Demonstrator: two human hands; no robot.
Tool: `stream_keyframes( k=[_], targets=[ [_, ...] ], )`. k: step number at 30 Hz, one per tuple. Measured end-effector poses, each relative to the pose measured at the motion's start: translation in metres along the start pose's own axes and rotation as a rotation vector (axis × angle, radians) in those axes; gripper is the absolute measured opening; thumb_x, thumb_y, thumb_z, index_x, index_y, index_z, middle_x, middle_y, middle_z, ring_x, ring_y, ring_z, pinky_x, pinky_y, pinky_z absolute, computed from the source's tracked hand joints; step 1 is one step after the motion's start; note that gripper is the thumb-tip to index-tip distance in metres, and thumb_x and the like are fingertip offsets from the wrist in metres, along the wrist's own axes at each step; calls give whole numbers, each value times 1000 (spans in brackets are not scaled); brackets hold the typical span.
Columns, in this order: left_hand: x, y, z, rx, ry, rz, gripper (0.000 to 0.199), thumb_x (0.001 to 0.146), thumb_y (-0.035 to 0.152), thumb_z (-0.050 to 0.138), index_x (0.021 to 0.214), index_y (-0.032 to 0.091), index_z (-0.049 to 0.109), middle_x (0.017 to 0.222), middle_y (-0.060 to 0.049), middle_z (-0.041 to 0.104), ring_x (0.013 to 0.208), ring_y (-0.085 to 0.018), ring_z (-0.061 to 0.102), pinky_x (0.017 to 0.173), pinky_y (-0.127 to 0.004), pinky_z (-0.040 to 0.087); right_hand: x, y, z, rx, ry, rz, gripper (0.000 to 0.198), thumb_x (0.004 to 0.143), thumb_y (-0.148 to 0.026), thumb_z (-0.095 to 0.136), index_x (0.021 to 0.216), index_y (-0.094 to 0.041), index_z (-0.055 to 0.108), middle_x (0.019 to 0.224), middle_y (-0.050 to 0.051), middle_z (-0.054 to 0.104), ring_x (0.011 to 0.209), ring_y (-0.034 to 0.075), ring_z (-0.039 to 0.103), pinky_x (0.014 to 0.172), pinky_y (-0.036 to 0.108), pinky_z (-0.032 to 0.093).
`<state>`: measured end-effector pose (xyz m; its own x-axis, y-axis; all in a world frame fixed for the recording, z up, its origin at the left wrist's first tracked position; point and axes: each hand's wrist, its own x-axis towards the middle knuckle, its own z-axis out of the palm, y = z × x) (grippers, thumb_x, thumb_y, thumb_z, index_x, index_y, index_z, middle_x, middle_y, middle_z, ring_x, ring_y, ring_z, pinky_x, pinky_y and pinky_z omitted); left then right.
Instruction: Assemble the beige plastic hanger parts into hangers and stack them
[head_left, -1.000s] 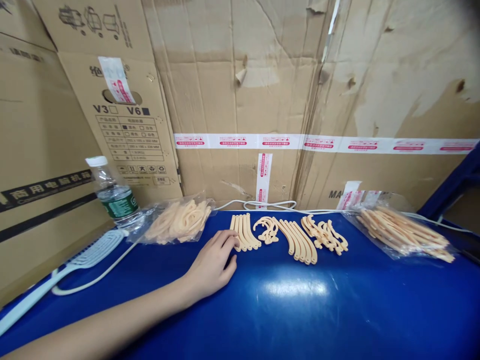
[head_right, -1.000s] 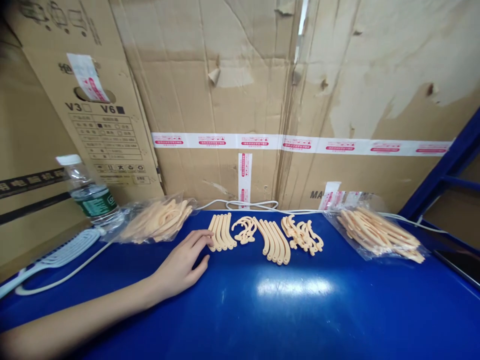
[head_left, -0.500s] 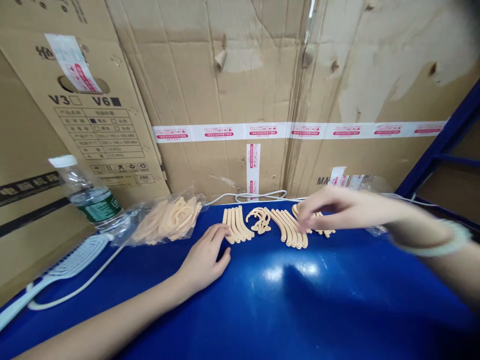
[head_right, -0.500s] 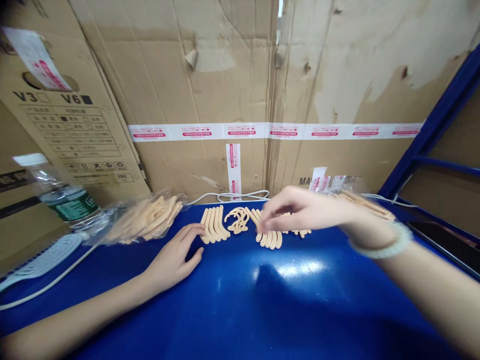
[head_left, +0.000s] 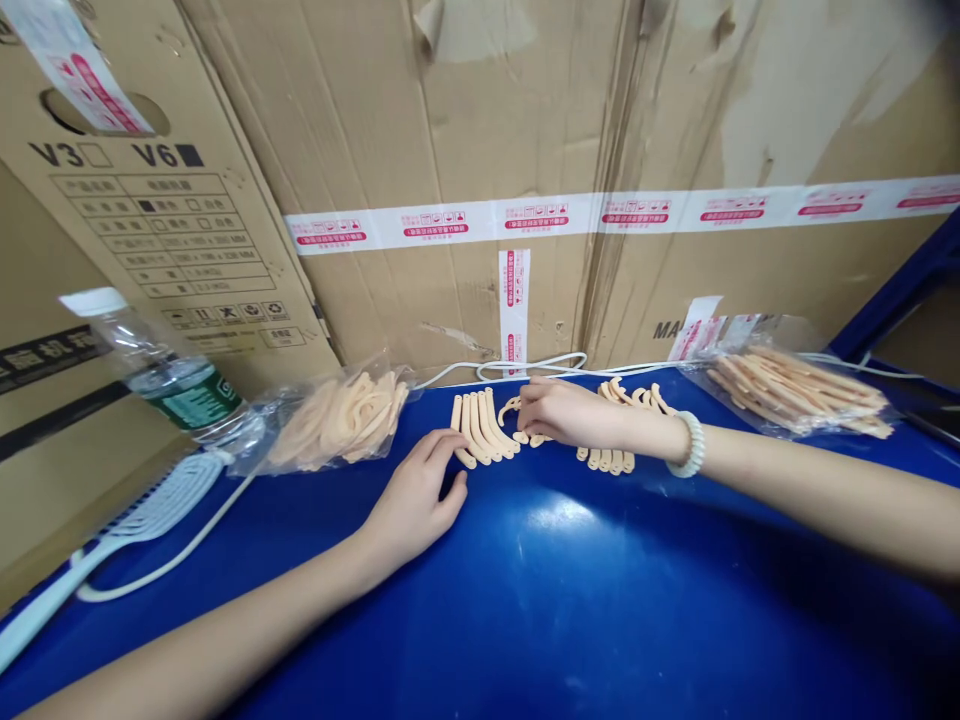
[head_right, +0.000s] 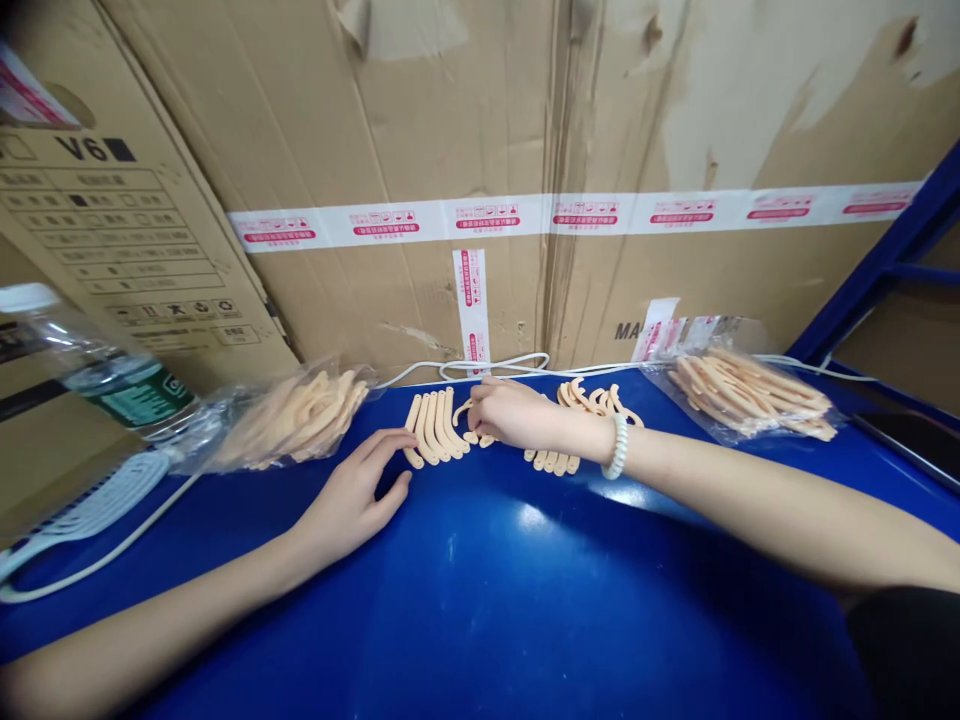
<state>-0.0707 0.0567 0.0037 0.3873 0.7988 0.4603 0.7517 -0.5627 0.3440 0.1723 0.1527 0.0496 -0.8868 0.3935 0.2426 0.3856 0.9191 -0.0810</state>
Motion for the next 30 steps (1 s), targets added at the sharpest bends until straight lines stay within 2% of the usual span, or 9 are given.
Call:
stream_keyframes(
  k=[3, 7, 12, 14, 18, 23, 25, 27, 30],
  targets=[
    [1, -1, 0, -13, 19, 7, 24, 85, 8, 47, 105, 19, 54, 109, -9, 60, 105, -25, 59, 95, -47, 49, -1, 4, 1, 32, 63, -2, 16, 90, -11, 56, 83, -16, 69, 81, 5, 58, 79, 18, 53, 73, 31, 42],
    [2, 1, 0, -6, 23, 19, 17, 84, 8, 48, 93, 19, 56, 101, -8, 60, 100, -25, 56, 92, -46, 48, -7, 6, -7, 67, 264, 51, 18, 97, -22, 47, 97, -13, 63, 92, 8, 55, 83, 19, 52, 75, 33, 43],
    [4, 3, -2, 56, -5, 22, 13, 86, 12, 47, 88, 19, 58, 94, -7, 60, 90, -25, 54, 84, -44, 48, -35, -20, -19, 233, 578, 293, 13, 96, -28, 50, 93, -18, 58, 64, -4, 41, 57, 12, 39, 56, 27, 34],
    [4, 3, -3, 82, -6, 21, 11, 89, 14, 47, 86, 19, 56, 89, -6, 61, 84, -24, 56, 79, -41, 48, -50, -39, -16, 420, 585, 442, 15, 98, -32, 48, 92, -20, 55, 58, -7, 36, 50, 10, 32, 50, 26, 28],
    [0, 6, -6, 118, 83, 45, 13, 95, 18, 43, 90, 19, 55, 86, -5, 65, 75, -22, 59, 70, -37, 46, -74, -75, 2, 775, 572, 550, 15, 99, -35, 47, 92, -22, 49, 54, -8, 39, 45, 9, 33, 44, 24, 26],
    [-13, 24, -9, 72, 289, 368, 27, 91, 6, 46, 109, 23, 57, 97, -4, 71, 77, -16, 66, 66, -27, 49, -83, -100, 24, 1073, 580, 542, 13, 102, -35, 43, 102, -23, 45, 51, -8, 53, 39, 8, 47, 43, 21, 37],
    [-17, 36, -10, -59, 253, 394, 34, 90, 3, 45, 114, 24, 58, 101, -5, 72, 82, -15, 68, 70, -25, 53, -83, -106, 27, 1121, 589, 535, 13, 102, -35, 42, 102, -22, 46, 61, -2, 63, 47, 11, 59, 43, 21, 41],
    [-18, 47, -11, -212, 171, 323, 32, 91, 5, 47, 113, 22, 62, 107, -7, 71, 90, -17, 69, 78, -27, 56, -83, -110, 28, 1130, 608, 531, 14, 102, -34, 43, 105, -22, 49, 82, 6, 72, 64, 15, 69, 43, 20, 45],
    [-15, 56, -11, -394, 74, 169, 20, 91, 10, 55, 99, 20, 71, 108, -8, 73, 96, -20, 70, 87, -33, 56, -82, -111, 26, 1111, 597, 493, 19, 100, -31, 46, 113, -22, 56, 110, 12, 69, 86, 19, 71, 49, 23, 55]
  ],
)
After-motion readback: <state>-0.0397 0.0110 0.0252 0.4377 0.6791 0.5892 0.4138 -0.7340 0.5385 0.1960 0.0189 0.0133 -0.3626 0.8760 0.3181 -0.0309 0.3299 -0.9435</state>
